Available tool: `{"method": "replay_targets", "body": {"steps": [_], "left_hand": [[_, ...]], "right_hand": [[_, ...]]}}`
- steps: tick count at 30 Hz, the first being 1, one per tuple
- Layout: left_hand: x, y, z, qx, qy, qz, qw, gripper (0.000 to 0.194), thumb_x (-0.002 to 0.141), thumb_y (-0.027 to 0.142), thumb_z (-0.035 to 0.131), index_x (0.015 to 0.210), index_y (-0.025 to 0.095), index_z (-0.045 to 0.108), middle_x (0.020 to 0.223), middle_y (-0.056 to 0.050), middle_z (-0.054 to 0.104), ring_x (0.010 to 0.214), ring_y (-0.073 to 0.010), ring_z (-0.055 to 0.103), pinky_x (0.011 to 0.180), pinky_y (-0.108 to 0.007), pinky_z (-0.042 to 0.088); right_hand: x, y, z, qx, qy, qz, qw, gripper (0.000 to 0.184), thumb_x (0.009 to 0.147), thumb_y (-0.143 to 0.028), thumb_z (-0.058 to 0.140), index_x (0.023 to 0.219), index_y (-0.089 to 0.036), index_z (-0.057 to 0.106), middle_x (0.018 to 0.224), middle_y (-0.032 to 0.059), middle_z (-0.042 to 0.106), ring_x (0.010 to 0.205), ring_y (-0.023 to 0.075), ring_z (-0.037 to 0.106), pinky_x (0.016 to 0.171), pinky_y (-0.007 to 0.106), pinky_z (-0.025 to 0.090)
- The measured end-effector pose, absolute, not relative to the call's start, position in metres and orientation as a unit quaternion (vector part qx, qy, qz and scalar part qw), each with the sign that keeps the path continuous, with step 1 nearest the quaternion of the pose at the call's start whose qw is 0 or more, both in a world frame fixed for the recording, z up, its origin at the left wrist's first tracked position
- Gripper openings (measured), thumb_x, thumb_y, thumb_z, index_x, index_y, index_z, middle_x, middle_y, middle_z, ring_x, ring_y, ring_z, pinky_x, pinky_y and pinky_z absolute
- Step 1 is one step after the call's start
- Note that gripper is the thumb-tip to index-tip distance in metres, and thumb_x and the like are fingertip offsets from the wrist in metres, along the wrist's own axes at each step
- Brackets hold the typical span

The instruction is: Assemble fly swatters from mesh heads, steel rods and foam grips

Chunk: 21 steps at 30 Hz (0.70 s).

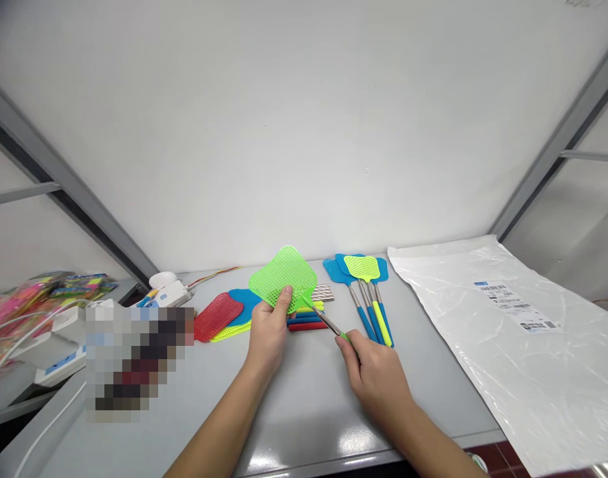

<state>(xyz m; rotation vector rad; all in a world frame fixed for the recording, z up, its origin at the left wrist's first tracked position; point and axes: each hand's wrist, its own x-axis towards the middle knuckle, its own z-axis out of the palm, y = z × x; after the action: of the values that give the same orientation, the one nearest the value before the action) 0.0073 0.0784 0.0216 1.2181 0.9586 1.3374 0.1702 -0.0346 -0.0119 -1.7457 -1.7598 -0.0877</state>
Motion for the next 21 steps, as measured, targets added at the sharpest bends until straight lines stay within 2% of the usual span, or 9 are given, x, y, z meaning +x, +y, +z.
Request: {"method": "replay_targets", "body": {"steps": [9,12,16,21], "left_hand": [[0.008,0.078,0.02,0.533,0.386,0.527,0.537,0.03,0.078,0.043,0.066,0.069,0.015,0.06,0.067,0.001,0.056,0.061,-0.012,0.049,0.058,-0.022,0.04],[0.008,0.079,0.022,0.528,0.392,0.534,0.531,0.031,0.078,0.045,0.066,0.07,0.015,0.061,0.066,0.001,0.057,0.061,-0.0117,0.05,0.058,-0.022,0.04],[0.014,0.074,0.022,0.558,0.383,0.514,0.528,0.035,0.082,0.046,0.062,0.065,0.015,0.06,0.061,0.0,0.056,0.061,-0.0124,0.053,0.06,-0.023,0.041],[0.026,0.058,0.016,0.67,0.314,0.417,0.528,0.03,0.087,0.043,0.055,0.079,0.016,0.065,0.076,-0.003,0.064,0.071,-0.015,0.057,0.065,-0.025,0.042]], "right_hand": [[0.169,-0.033,-0.006,-0.674,-0.655,0.047,0.34,0.034,0.098,-0.04,0.033,0.074,-0.023,0.05,0.055,-0.0016,0.056,0.049,0.0157,0.054,0.05,0.025,0.031],[0.165,-0.035,-0.001,-0.661,-0.649,0.115,0.358,0.03,0.098,-0.039,0.032,0.084,-0.023,0.053,0.063,-0.0004,0.06,0.055,0.0167,0.057,0.053,0.026,0.034],[0.158,-0.039,0.003,-0.649,-0.637,0.174,0.377,0.026,0.098,-0.037,0.032,0.11,-0.023,0.05,0.07,-0.0008,0.062,0.057,0.0171,0.058,0.054,0.026,0.036],[0.169,-0.039,0.008,-0.699,-0.603,0.162,0.349,0.03,0.099,-0.04,0.026,0.113,-0.021,0.045,0.072,0.0007,0.062,0.061,0.0188,0.06,0.054,0.027,0.036]]}}
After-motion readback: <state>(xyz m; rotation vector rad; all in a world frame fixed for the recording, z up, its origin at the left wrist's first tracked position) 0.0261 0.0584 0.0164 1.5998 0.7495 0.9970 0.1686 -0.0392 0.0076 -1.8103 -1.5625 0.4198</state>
